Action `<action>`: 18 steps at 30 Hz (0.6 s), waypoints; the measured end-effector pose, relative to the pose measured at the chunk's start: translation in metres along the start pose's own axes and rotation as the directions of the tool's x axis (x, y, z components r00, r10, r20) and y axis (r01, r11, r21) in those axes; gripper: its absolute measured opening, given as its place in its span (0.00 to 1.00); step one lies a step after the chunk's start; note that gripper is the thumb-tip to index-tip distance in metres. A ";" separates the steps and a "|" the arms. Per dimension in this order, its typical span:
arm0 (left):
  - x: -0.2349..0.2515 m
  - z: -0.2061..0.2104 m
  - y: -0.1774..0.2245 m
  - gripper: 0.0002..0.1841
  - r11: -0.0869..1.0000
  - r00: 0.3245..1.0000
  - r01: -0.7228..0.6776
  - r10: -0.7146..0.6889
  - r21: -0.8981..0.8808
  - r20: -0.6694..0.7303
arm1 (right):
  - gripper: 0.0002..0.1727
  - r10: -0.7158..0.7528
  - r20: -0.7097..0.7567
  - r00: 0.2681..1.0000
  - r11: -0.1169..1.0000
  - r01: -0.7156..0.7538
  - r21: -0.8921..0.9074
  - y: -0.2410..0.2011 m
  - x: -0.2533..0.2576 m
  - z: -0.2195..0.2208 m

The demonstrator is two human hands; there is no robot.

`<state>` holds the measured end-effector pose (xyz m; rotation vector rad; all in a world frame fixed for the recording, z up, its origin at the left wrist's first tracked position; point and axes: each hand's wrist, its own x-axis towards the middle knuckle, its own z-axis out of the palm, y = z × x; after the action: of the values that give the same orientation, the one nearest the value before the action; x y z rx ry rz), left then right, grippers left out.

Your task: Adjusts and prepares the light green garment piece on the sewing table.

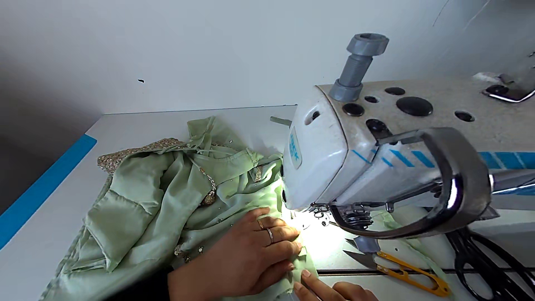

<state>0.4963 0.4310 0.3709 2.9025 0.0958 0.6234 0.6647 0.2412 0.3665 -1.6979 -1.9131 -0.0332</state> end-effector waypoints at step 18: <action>0.016 -0.007 -0.005 0.16 0.988 0.998 0.062 -0.058 0.138 -0.035 | 0.23 0.051 0.096 0.994 0.998 -0.047 -0.043 -0.001 0.007 0.000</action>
<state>0.5080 0.4382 0.3829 3.0108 0.2393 0.6773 0.6634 0.2474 0.3700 -1.8033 -1.9516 0.0299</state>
